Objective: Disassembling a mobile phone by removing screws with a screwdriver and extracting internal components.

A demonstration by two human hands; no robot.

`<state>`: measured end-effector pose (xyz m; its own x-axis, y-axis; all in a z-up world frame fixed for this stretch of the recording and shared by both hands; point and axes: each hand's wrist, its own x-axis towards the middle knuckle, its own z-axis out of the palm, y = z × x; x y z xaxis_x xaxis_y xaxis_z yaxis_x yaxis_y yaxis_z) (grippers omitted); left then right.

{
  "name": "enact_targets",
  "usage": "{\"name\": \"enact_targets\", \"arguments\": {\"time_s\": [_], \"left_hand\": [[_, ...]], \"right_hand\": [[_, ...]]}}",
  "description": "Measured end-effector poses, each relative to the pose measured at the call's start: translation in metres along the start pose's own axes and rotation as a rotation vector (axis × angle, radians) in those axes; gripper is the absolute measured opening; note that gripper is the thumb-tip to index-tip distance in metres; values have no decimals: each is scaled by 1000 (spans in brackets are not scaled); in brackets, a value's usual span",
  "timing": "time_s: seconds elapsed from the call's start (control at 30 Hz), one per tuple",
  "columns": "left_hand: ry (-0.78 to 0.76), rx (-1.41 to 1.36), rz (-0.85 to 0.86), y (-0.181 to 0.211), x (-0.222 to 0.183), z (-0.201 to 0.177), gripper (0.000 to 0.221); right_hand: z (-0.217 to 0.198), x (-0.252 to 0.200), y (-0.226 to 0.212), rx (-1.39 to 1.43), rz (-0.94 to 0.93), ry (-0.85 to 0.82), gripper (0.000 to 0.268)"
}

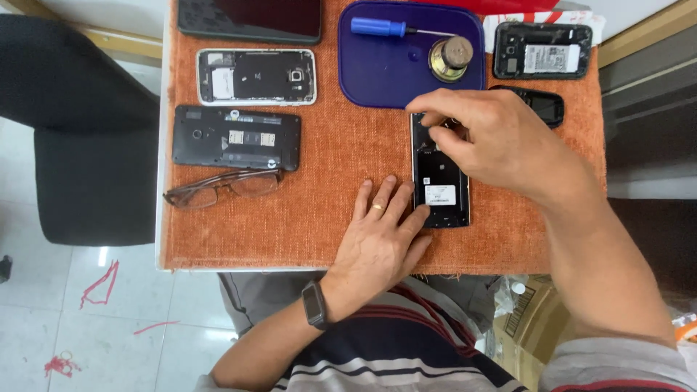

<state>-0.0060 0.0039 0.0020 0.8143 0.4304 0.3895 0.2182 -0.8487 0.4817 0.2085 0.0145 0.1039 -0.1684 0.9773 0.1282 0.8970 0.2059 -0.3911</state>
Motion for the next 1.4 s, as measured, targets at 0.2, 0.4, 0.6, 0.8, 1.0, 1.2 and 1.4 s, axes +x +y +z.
{"name": "enact_targets", "arguments": {"time_s": [0.2,0.4,0.6,0.8,1.0,1.2,1.4], "left_hand": [[-124,217,101,-11,6,-3,60],[-152,470,365,-33,15,-11,77],[-203,450,463,-44,20,-5,80],[-256,640,558,-37,37,-18,81],[-248,572,701,-55,53,-12,76],[-47,284,729,-78,47,0,64],[-6,250,720,-79,44,-4,61]], "right_hand": [[11,-10,17,-144,-7,26,31],[7,-20,5,-201,-45,16,39],[11,-31,11,-287,15,72,27],[17,-38,18,-262,46,69,30],[11,-35,8,-236,67,103,26],[15,-34,16,-253,-21,144,20],[14,-27,6,-122,-42,79,33]]}}
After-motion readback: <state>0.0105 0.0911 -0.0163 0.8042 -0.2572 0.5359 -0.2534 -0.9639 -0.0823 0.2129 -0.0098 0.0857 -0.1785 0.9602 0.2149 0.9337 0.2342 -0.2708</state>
